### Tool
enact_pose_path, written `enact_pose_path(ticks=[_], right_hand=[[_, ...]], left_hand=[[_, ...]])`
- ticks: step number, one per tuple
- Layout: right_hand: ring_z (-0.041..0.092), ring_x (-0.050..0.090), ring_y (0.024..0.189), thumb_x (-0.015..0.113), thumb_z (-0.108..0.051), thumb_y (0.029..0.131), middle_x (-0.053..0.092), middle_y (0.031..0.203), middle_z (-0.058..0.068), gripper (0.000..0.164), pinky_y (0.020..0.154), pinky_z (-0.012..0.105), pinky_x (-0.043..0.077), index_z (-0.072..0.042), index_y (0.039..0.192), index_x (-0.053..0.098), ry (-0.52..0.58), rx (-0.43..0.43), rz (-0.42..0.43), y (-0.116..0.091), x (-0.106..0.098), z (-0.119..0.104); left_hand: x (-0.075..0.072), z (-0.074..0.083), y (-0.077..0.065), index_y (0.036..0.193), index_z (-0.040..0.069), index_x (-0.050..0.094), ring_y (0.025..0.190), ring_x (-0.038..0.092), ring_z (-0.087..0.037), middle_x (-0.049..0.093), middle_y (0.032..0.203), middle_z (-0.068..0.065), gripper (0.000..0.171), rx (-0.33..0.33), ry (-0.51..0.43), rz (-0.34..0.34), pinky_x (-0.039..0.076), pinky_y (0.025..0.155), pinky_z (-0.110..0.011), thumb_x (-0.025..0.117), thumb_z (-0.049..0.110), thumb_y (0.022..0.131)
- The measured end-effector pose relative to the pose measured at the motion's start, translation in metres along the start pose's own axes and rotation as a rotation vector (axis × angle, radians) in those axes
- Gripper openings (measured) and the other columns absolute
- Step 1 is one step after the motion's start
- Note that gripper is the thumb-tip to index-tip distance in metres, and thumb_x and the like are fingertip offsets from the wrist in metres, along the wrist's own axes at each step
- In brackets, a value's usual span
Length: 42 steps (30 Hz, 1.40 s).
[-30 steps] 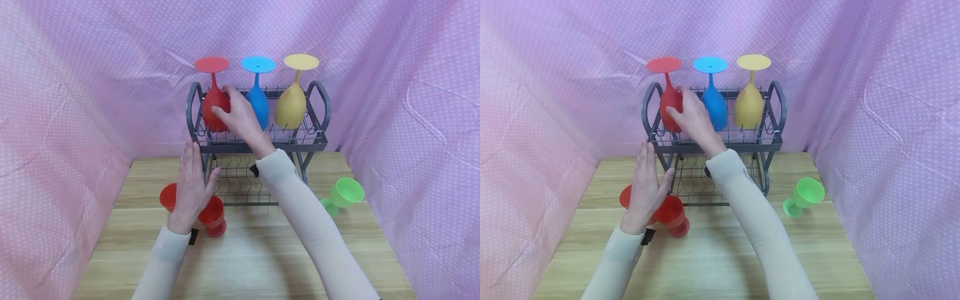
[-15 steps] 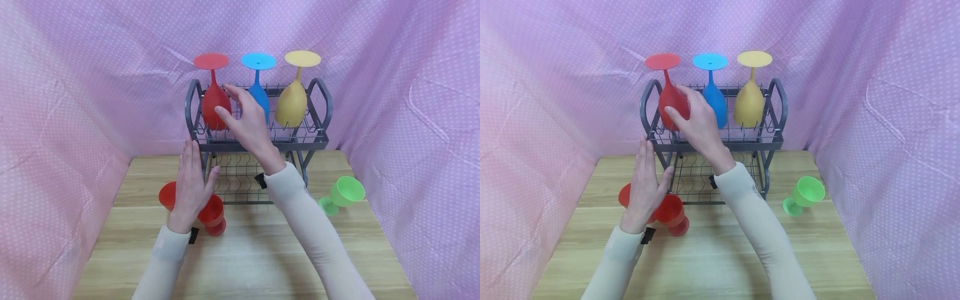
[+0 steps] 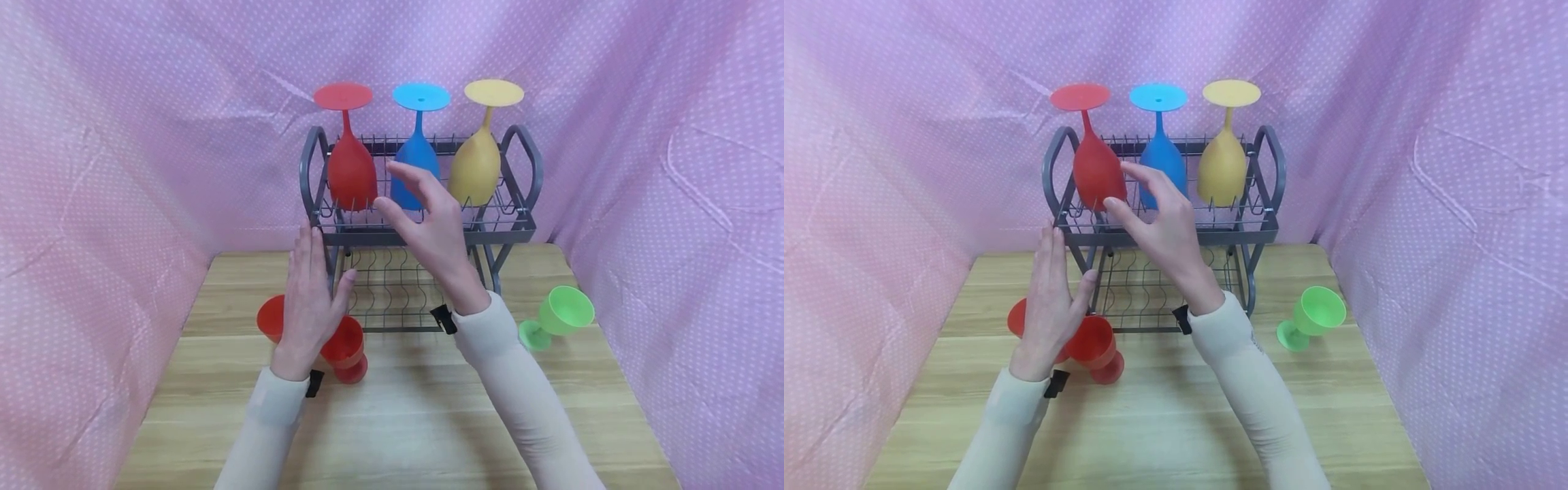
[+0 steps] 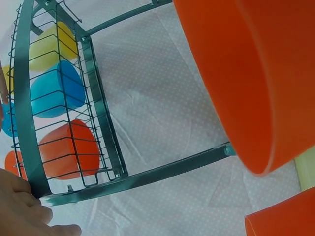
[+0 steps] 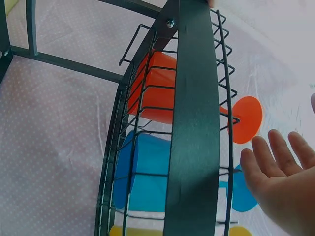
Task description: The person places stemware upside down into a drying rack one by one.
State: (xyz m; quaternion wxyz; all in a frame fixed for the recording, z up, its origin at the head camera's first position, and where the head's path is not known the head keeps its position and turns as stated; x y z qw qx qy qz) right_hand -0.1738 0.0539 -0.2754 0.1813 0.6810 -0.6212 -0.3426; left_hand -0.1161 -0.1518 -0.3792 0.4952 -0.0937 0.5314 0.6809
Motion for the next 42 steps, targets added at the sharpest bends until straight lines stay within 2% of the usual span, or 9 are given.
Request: enact_pose_path(ticks=[8, 15, 20, 23, 27, 29, 33, 36, 42], right_hand=[[0.016, 0.058, 0.133, 0.075, -0.007, 0.094, 0.064, 0.140, 0.006, 0.050, 0.112, 0.036, 0.047, -0.004, 0.141, 0.061, 0.093, 0.001, -0.006, -0.025, -0.013, 0.004], [0.020, 0.058, 0.133, 0.074, 0.004, 0.091, 0.062, 0.142, 0.007, 0.053, 0.113, 0.038, 0.045, -0.001, 0.141, 0.060, 0.134, 0.022, -0.016, -0.046, -0.022, 0.010], [0.026, 0.058, 0.133, 0.074, 0.006, 0.089, 0.062, 0.142, 0.011, 0.054, 0.113, 0.040, 0.045, 0.001, 0.141, 0.058, 0.156, 0.003, -0.025, -0.058, -0.028, 0.016], [0.027, 0.058, 0.133, 0.076, -0.005, 0.093, 0.062, 0.142, 0.015, 0.053, 0.113, 0.040, 0.045, 0.003, 0.141, 0.057, 0.163, -0.011, -0.029, -0.065, -0.031, 0.020], [0.027, 0.059, 0.131, 0.074, -0.030, 0.097, 0.062, 0.141, 0.016, 0.058, 0.112, 0.040, 0.046, 0.003, 0.141, 0.057, 0.153, -0.003, -0.031, -0.076, -0.033, 0.024], [0.028, 0.060, 0.130, 0.074, -0.034, 0.097, 0.063, 0.141, 0.016, 0.060, 0.111, 0.040, 0.046, 0.003, 0.141, 0.057, 0.154, 0.011, -0.034, -0.082, -0.033, 0.027], [0.028, 0.059, 0.131, 0.074, -0.013, 0.096, 0.062, 0.142, 0.015, 0.051, 0.112, 0.039, 0.046, 0.002, 0.141, 0.057, 0.174, 0.061, -0.039, -0.095, -0.033, 0.032], [0.027, 0.058, 0.133, 0.073, 0.004, 0.092, 0.061, 0.143, 0.014, 0.053, 0.112, 0.038, 0.045, 0.001, 0.142, 0.056, 0.182, 0.103, -0.039, -0.105, -0.031, 0.037], [0.027, 0.058, 0.132, 0.070, 0.011, 0.089, 0.061, 0.142, 0.018, 0.055, 0.112, 0.036, 0.046, 0.003, 0.142, 0.055, 0.181, 0.139, -0.025, -0.124, -0.032, 0.046]], left_hand=[[-0.005, 0.002, -0.008, 0.165, 0.006, 0.019, 0.159, 0.013, -0.033, 0.008, 0.174, -0.009, 0.085, -0.028, -0.009, -0.022, 0.020, 0.125, -0.057, 0.059, 0.039, 0.099], [-0.011, 0.006, -0.019, 0.163, 0.004, 0.026, 0.159, 0.013, -0.034, 0.015, 0.173, -0.011, 0.082, -0.039, 0.000, -0.032, 0.027, 0.121, -0.061, 0.060, 0.040, 0.098], [-0.015, 0.008, -0.027, 0.159, 0.000, 0.034, 0.156, 0.021, -0.037, 0.026, 0.170, -0.013, 0.079, -0.026, -0.013, -0.037, 0.032, 0.117, -0.064, 0.065, 0.036, 0.095], [-0.015, 0.008, -0.033, 0.158, 0.001, 0.037, 0.154, 0.026, -0.040, 0.033, 0.166, -0.016, 0.079, -0.023, -0.028, -0.047, 0.034, 0.115, -0.066, 0.068, 0.033, 0.093], [-0.015, 0.007, -0.040, 0.155, 0.001, 0.041, 0.152, 0.030, -0.041, 0.040, 0.161, -0.020, 0.076, -0.022, -0.043, -0.066, 0.035, 0.113, -0.067, 0.070, 0.032, 0.092], [-0.015, 0.007, -0.044, 0.154, 0.001, 0.043, 0.151, 0.032, -0.040, 0.042, 0.159, -0.021, 0.075, -0.019, -0.047, -0.077, 0.036, 0.112, -0.068, 0.070, 0.032, 0.092], [-0.016, 0.007, -0.050, 0.152, 0.002, 0.047, 0.150, 0.035, -0.040, 0.042, 0.160, -0.018, 0.074, -0.008, -0.045, -0.109, 0.038, 0.111, -0.068, 0.071, 0.033, 0.090], [-0.015, 0.005, -0.055, 0.151, 0.004, 0.049, 0.148, 0.037, -0.040, 0.042, 0.160, -0.017, 0.074, 0.008, -0.031, -0.145, 0.039, 0.111, -0.067, 0.074, 0.034, 0.088], [-0.013, 0.003, -0.063, 0.149, 0.005, 0.052, 0.147, 0.039, -0.040, 0.044, 0.159, -0.017, 0.074, 0.050, -0.004, -0.217, 0.040, 0.112, -0.064, 0.077, 0.037, 0.087]])
Point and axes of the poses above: each hand's wrist, its own y-axis towards the middle knuckle, its own x-axis out of the palm, z = x × y, the point moved 1 cm from there along y, towards the middle knuckle
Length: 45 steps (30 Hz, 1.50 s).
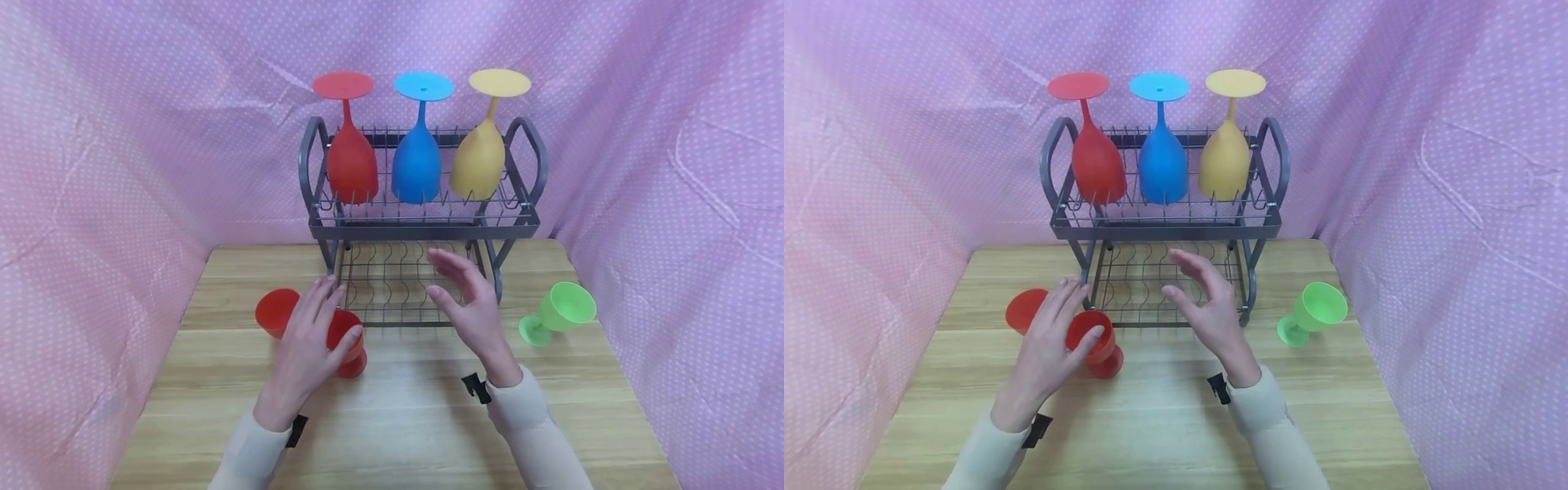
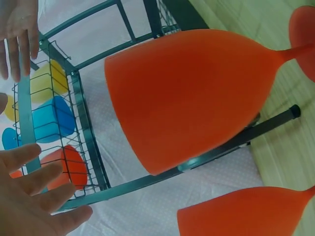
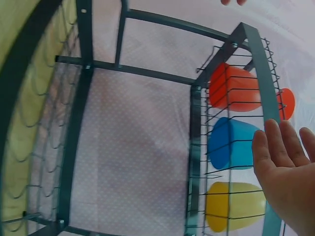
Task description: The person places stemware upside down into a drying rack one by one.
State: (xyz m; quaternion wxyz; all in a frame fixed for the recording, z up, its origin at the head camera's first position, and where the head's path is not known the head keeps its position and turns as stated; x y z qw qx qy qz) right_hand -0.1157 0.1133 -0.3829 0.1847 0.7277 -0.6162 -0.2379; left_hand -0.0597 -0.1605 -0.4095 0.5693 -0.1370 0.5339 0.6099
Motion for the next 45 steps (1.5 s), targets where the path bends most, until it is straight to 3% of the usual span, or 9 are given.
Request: enact_pose_path(ticks=[14, 27, 35, 45], right_hand=[[0.018, 0.060, 0.128, 0.071, 0.009, 0.090, 0.064, 0.139, 0.017, 0.051, 0.110, 0.028, 0.046, 0.000, 0.139, 0.059, -0.031, 0.129, 0.012, -0.037, -0.008, 0.028], [0.027, 0.062, 0.125, 0.074, -0.002, 0.092, 0.066, 0.138, 0.008, 0.047, 0.109, 0.026, 0.045, -0.007, 0.138, 0.063, -0.159, 0.221, -0.075, -0.065, -0.011, 0.046], [0.027, 0.063, 0.122, 0.076, -0.009, 0.092, 0.066, 0.140, 0.002, 0.048, 0.107, 0.032, 0.048, -0.012, 0.139, 0.064, -0.253, 0.232, -0.135, -0.078, -0.016, 0.056], [0.028, 0.063, 0.124, 0.078, -0.011, 0.091, 0.066, 0.139, 0.004, 0.049, 0.106, 0.038, 0.049, -0.012, 0.138, 0.065, -0.300, 0.219, -0.166, -0.086, -0.019, 0.060]], left_hand=[[0.004, -0.004, -0.010, 0.151, 0.008, 0.052, 0.146, 0.041, -0.039, 0.044, 0.159, -0.016, 0.082, 0.041, 0.025, -0.090, 0.039, 0.113, -0.064, 0.084, 0.038, 0.082], [0.009, -0.010, -0.011, 0.150, 0.012, 0.054, 0.145, 0.041, -0.039, 0.049, 0.155, -0.014, 0.085, 0.039, 0.079, -0.221, 0.038, 0.112, -0.067, 0.087, 0.042, 0.078], [0.011, -0.015, -0.010, 0.151, 0.013, 0.053, 0.145, 0.040, -0.039, 0.046, 0.157, -0.014, 0.087, 0.030, 0.122, -0.288, 0.035, 0.115, -0.066, 0.087, 0.046, 0.078], [0.015, -0.021, -0.007, 0.149, 0.013, 0.056, 0.143, 0.042, -0.041, 0.049, 0.155, -0.014, 0.083, 0.030, 0.167, -0.383, 0.034, 0.114, -0.068, 0.084, 0.049, 0.080]])
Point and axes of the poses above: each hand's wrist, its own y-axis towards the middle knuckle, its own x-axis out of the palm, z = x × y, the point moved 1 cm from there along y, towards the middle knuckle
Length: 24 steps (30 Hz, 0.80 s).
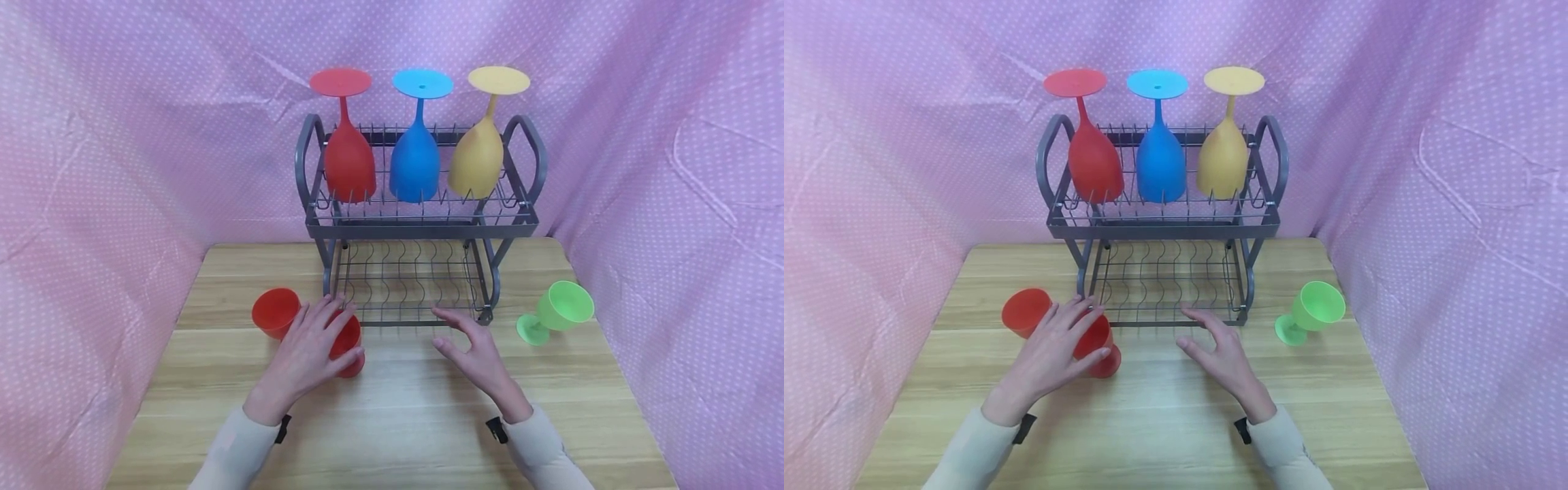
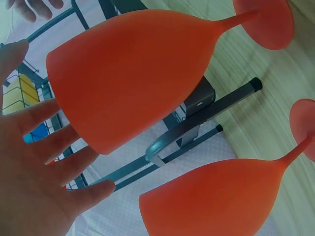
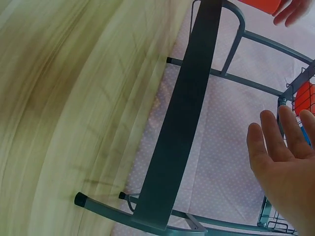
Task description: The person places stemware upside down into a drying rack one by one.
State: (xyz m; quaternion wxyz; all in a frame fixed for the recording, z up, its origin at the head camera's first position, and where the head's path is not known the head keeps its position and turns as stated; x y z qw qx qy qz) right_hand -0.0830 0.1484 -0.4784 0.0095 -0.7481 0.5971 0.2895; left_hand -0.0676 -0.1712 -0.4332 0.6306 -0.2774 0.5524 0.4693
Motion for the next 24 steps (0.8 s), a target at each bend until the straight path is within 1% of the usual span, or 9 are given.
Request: enact_pose_path(ticks=[4, 10, 12, 16, 21, 24], right_hand=[[0.027, 0.063, 0.123, 0.078, -0.012, 0.092, 0.066, 0.138, 0.004, 0.047, 0.105, 0.039, 0.050, -0.012, 0.137, 0.066, -0.017, 0.016, -0.006, -0.0021, 0.0005, 0.0006], [0.027, 0.062, 0.125, 0.077, -0.010, 0.092, 0.066, 0.138, 0.005, 0.047, 0.106, 0.036, 0.050, -0.011, 0.138, 0.065, -0.013, 0.009, -0.012, -0.0033, 0.0020, 0.0033], [0.026, 0.062, 0.125, 0.076, -0.011, 0.093, 0.066, 0.139, 0.004, 0.046, 0.106, 0.037, 0.050, -0.011, 0.138, 0.065, -0.014, 0.015, -0.014, -0.0036, 0.0022, 0.0034], [0.028, 0.062, 0.125, 0.075, -0.014, 0.094, 0.065, 0.140, 0.004, 0.045, 0.106, 0.043, 0.050, -0.013, 0.138, 0.066, -0.014, 0.047, -0.021, -0.0044, 0.0025, 0.0031], [0.030, 0.061, 0.126, 0.075, -0.017, 0.094, 0.065, 0.141, 0.005, 0.046, 0.106, 0.049, 0.049, -0.011, 0.138, 0.065, -0.022, 0.068, -0.032, -0.0049, 0.0029, 0.0055], [0.029, 0.060, 0.127, 0.075, -0.017, 0.094, 0.064, 0.142, 0.007, 0.047, 0.106, 0.050, 0.049, -0.009, 0.139, 0.064, -0.034, 0.058, -0.039, -0.0051, 0.0028, 0.0073]], left_hand=[[0.0017, -0.0016, 0.0019, 0.148, 0.013, 0.057, 0.142, 0.043, -0.041, 0.050, 0.153, -0.015, 0.082, 0.002, 0.019, -0.032, 0.035, 0.113, -0.069, 0.084, 0.050, 0.080], [0.0039, -0.0023, 0.0042, 0.146, 0.014, 0.059, 0.139, 0.047, -0.042, 0.053, 0.150, -0.015, 0.083, 0.026, 0.054, -0.065, 0.039, 0.110, -0.069, 0.087, 0.049, 0.077], [0.0044, -0.0025, 0.0047, 0.146, 0.015, 0.059, 0.138, 0.048, -0.041, 0.054, 0.149, -0.015, 0.082, 0.034, 0.058, -0.072, 0.039, 0.110, -0.069, 0.088, 0.049, 0.077], [0.0055, -0.0030, 0.0055, 0.144, 0.015, 0.061, 0.136, 0.050, -0.039, 0.056, 0.146, -0.014, 0.079, 0.051, 0.060, -0.082, 0.040, 0.109, -0.069, 0.088, 0.047, 0.078], [0.0056, -0.0031, 0.0065, 0.142, 0.017, 0.063, 0.130, 0.054, -0.036, 0.059, 0.141, -0.013, 0.073, 0.064, 0.069, -0.084, 0.047, 0.106, -0.059, 0.089, 0.043, 0.079], [0.0049, -0.0019, 0.0069, 0.140, 0.017, 0.064, 0.125, 0.057, -0.034, 0.059, 0.138, -0.013, 0.070, 0.049, 0.058, -0.087, 0.054, 0.099, -0.052, 0.089, 0.041, 0.079]])
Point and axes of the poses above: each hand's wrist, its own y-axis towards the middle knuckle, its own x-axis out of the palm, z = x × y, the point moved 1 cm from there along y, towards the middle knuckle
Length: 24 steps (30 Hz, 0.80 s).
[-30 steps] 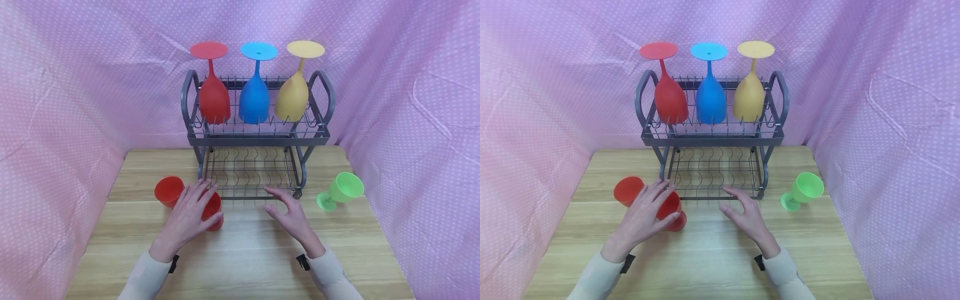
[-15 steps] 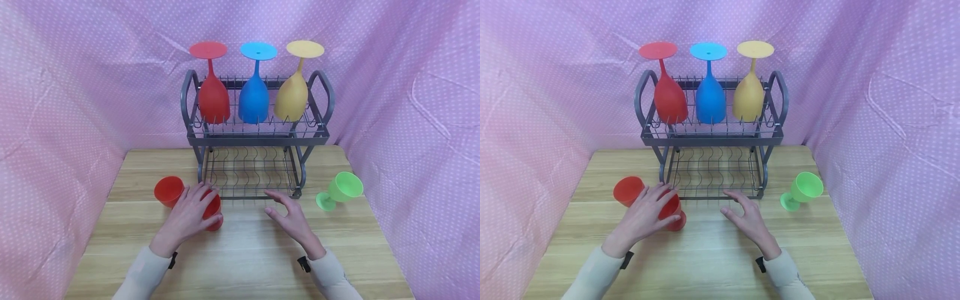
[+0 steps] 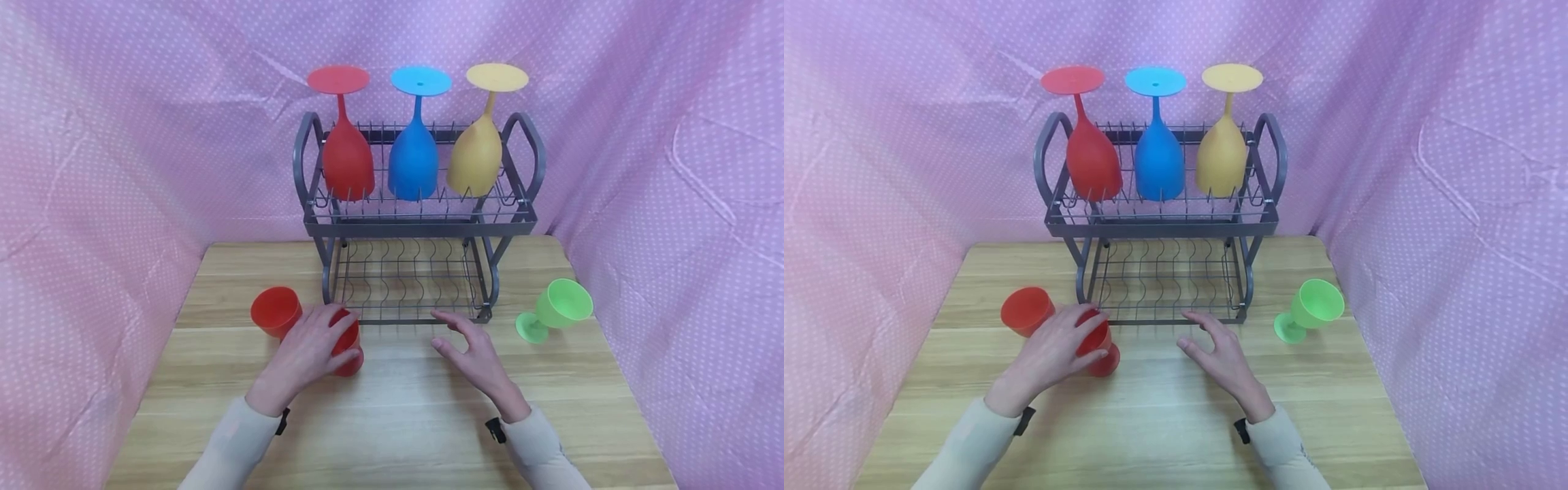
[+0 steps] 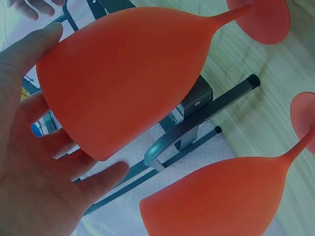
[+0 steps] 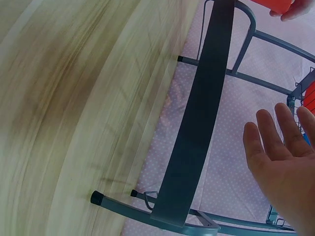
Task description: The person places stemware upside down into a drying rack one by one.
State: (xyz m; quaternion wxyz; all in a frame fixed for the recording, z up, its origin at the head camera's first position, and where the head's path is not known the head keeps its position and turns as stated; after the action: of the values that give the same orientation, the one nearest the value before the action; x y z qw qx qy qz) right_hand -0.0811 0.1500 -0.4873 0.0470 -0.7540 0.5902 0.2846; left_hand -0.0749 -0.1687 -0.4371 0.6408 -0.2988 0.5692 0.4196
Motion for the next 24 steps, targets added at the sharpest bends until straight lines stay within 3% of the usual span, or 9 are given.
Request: enact_pose_path(ticks=[4, 12, 17, 24], right_hand=[[0.030, 0.059, 0.129, 0.076, -0.017, 0.093, 0.062, 0.143, 0.012, 0.050, 0.105, 0.052, 0.050, -0.006, 0.140, 0.062, -0.017, -0.011, -0.004, -0.001, 0.000, 0.003], [0.031, 0.060, 0.129, 0.078, -0.018, 0.091, 0.060, 0.146, 0.011, 0.055, 0.104, 0.053, 0.050, -0.008, 0.142, 0.060, -0.061, -0.010, 0.000, -0.005, -0.002, 0.007], [0.030, 0.060, 0.128, 0.078, -0.017, 0.091, 0.060, 0.146, 0.009, 0.056, 0.104, 0.052, 0.050, -0.006, 0.143, 0.060, -0.058, -0.018, 0.008, -0.006, -0.004, 0.007], [0.031, 0.060, 0.128, 0.078, -0.016, 0.091, 0.060, 0.146, 0.011, 0.055, 0.104, 0.054, 0.050, -0.005, 0.142, 0.060, -0.055, 0.000, 0.008, -0.009, -0.006, 0.007]], left_hand=[[-0.001, 0.002, 0.000, 0.139, 0.017, 0.065, 0.122, 0.057, -0.033, 0.059, 0.136, -0.012, 0.071, -0.031, -0.036, -0.005, 0.060, 0.090, -0.048, 0.091, 0.040, 0.077], [-0.008, 0.009, -0.003, 0.137, 0.019, 0.066, 0.122, 0.058, -0.032, 0.059, 0.135, -0.010, 0.069, -0.066, -0.101, 0.013, 0.061, 0.086, -0.049, 0.090, 0.041, 0.076], [-0.011, 0.013, -0.004, 0.137, 0.021, 0.065, 0.125, 0.056, -0.032, 0.058, 0.138, -0.009, 0.067, -0.110, -0.176, 0.023, 0.061, 0.087, -0.050, 0.089, 0.041, 0.078], [-0.015, 0.017, -0.008, 0.138, 0.021, 0.064, 0.126, 0.056, -0.033, 0.056, 0.142, -0.010, 0.066, -0.174, -0.311, 0.086, 0.062, 0.083, -0.051, 0.088, 0.038, 0.078]])
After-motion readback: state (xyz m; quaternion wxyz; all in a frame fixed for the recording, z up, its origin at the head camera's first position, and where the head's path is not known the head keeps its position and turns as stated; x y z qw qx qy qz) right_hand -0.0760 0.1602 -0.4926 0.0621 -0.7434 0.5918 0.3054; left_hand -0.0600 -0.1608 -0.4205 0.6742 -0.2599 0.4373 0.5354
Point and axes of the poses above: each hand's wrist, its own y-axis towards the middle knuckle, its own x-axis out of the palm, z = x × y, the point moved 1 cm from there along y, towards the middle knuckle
